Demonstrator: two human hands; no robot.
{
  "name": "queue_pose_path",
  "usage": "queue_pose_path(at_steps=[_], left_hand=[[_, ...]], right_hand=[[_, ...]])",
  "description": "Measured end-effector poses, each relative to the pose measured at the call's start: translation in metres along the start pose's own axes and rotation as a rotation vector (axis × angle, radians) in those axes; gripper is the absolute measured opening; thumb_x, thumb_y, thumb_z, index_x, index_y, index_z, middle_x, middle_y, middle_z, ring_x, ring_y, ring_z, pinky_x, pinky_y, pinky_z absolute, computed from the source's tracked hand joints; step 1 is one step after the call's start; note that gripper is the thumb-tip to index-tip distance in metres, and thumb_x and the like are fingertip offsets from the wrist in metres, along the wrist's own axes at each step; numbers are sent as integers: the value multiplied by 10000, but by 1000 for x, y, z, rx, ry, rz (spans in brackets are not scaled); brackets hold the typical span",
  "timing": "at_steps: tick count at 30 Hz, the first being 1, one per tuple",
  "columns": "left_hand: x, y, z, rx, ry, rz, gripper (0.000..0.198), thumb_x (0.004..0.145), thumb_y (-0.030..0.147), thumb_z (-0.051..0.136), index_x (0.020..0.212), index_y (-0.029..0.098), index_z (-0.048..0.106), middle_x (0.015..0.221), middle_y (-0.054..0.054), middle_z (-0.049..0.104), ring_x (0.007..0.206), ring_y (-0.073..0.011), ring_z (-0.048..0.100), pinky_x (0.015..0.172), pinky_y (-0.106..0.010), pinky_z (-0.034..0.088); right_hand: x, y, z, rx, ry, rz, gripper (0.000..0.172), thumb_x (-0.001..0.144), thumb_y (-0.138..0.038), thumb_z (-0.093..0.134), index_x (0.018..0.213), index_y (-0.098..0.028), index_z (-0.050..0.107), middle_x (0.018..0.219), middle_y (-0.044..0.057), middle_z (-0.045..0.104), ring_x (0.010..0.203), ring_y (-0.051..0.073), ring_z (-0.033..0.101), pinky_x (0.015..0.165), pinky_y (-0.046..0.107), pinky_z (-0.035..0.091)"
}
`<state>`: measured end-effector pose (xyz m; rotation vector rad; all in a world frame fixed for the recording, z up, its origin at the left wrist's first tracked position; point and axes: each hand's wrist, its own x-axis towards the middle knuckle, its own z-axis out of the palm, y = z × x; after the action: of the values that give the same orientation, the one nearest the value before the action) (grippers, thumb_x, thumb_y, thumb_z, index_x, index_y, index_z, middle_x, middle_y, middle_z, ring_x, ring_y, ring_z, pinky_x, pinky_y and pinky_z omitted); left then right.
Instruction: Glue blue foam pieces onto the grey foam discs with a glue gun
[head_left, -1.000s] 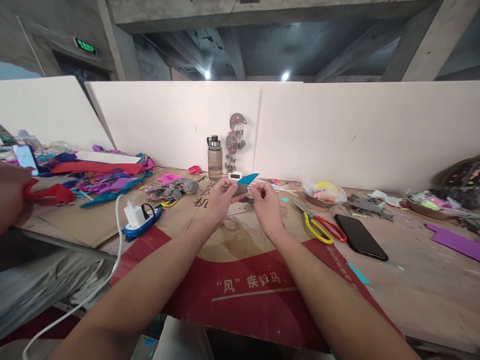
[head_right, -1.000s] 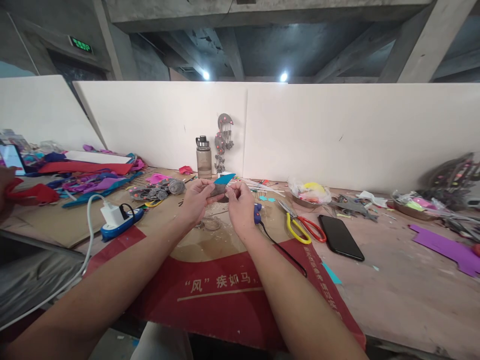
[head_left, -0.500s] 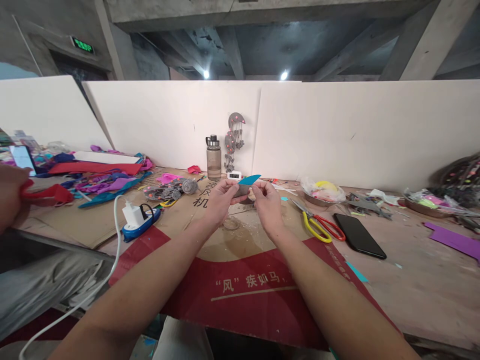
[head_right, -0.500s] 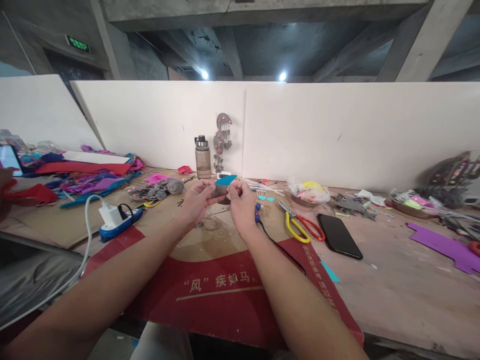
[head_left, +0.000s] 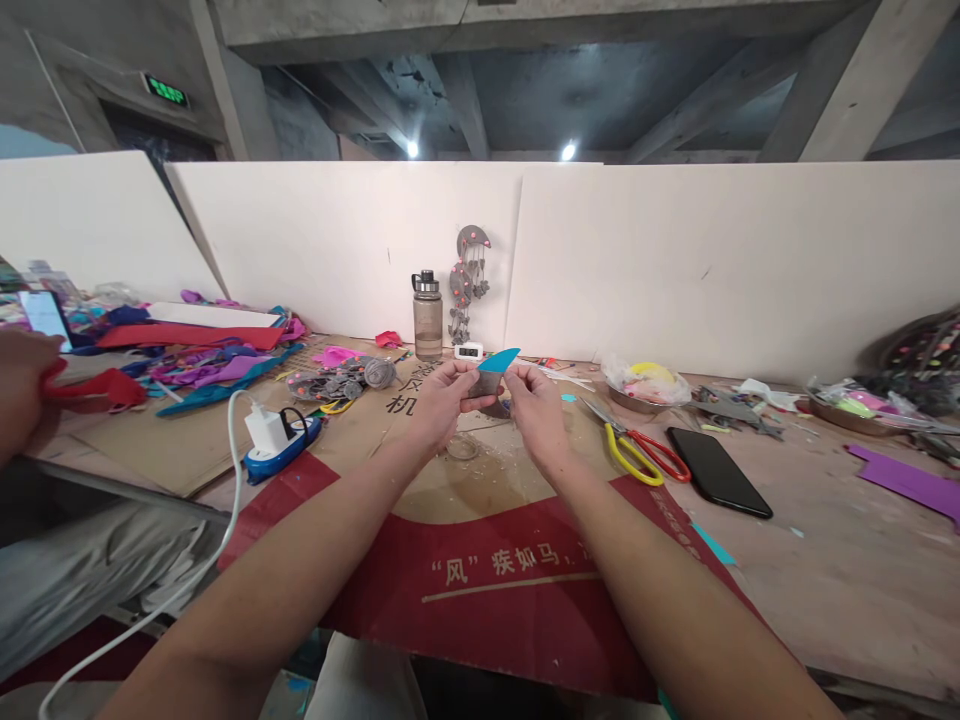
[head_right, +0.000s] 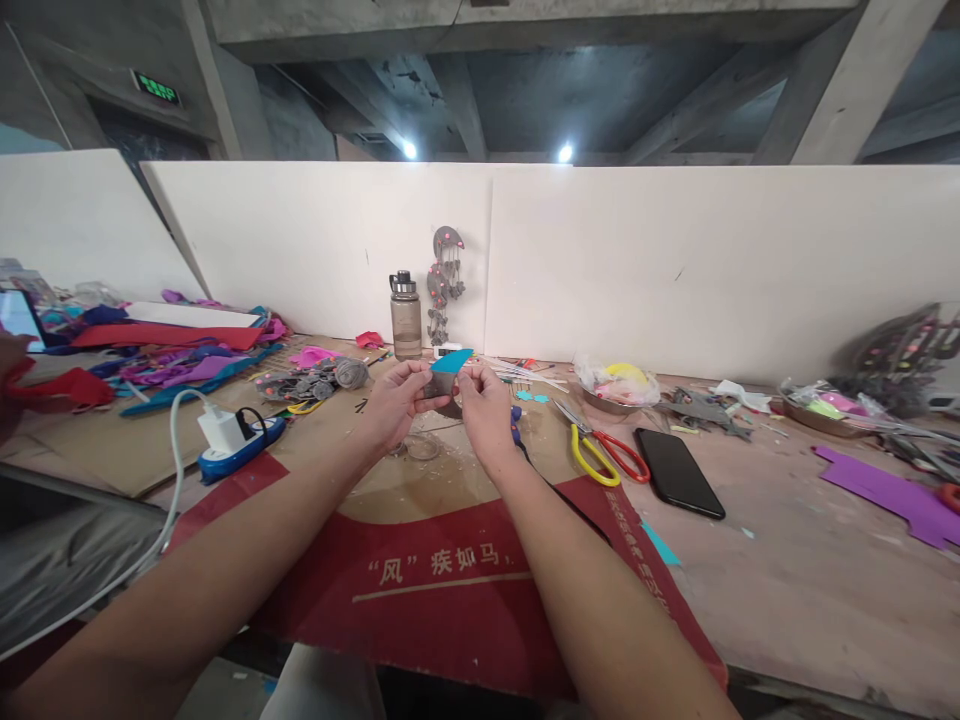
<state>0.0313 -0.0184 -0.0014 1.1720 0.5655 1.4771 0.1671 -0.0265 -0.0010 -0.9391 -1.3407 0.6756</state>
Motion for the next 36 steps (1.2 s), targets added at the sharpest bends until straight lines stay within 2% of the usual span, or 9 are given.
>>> queue_pose_path(at_steps=[5, 11, 17, 21, 24, 26, 32, 36], left_hand=[[0, 4, -1, -27, -8, -47, 229, 727, 291, 736, 778, 159, 556, 757, -7, 653, 663, -131, 674, 692, -321, 603], [1, 8, -3, -34, -12, -118, 198, 742, 262, 728, 762, 145, 569, 756, -20, 661, 644, -126, 671, 689, -309, 605], [3, 9, -4, -28, -110, -120, 244, 709, 303, 786, 797, 134, 633, 756, -21, 662, 727, -130, 676, 823, -358, 601], [3, 9, -6, -66, -144, -108, 274, 679, 310, 808, 782, 133, 627, 851, -44, 689, 768, -150, 687, 841, -387, 596], [2, 10, -6, -70, -142, -107, 283, 670, 307, 811, 772, 139, 608, 897, -61, 703, 808, -183, 703, 817, -383, 599], [2, 10, -6, -46, -120, -113, 280, 675, 305, 807, 754, 139, 596, 840, -53, 694, 802, -191, 709, 785, -356, 602], [5, 8, -7, 11, -22, -125, 258, 717, 306, 778, 734, 139, 582, 699, -17, 636, 707, -148, 686, 749, -330, 609], [7, 8, -10, 14, -16, -140, 211, 733, 276, 752, 737, 135, 595, 706, -30, 655, 665, -127, 664, 694, -298, 611]], right_hand=[[0, 1, -2, 13, -49, -12, 267, 821, -455, 526, 700, -217, 528, 542, -50, 442, 503, 113, 353, 516, 254, 312], [0, 1, -6, 57, -133, 0, 237, 818, -437, 545, 743, -213, 529, 672, -31, 539, 497, 90, 348, 473, 236, 286], [3, 2, -9, 198, -153, 63, 248, 798, -437, 585, 744, -211, 500, 655, -49, 499, 449, 66, 278, 432, 228, 218], [3, 3, -9, 206, -133, 78, 277, 783, -465, 599, 732, -210, 503, 634, -55, 488, 440, 65, 270, 423, 234, 205], [2, 2, -9, 181, -131, 81, 271, 780, -467, 595, 731, -212, 519, 641, -51, 503, 445, 70, 267, 427, 240, 220], [1, 1, -8, 178, -143, 82, 257, 778, -458, 597, 740, -213, 530, 654, -49, 510, 453, 72, 271, 429, 241, 220], [-1, 0, -8, 116, -177, 53, 262, 789, -455, 593, 706, -217, 519, 559, -66, 404, 454, 81, 261, 439, 242, 210], [-2, -1, -7, 68, -185, 26, 251, 788, -444, 583, 707, -216, 515, 599, -50, 488, 469, 84, 292, 451, 243, 226]])
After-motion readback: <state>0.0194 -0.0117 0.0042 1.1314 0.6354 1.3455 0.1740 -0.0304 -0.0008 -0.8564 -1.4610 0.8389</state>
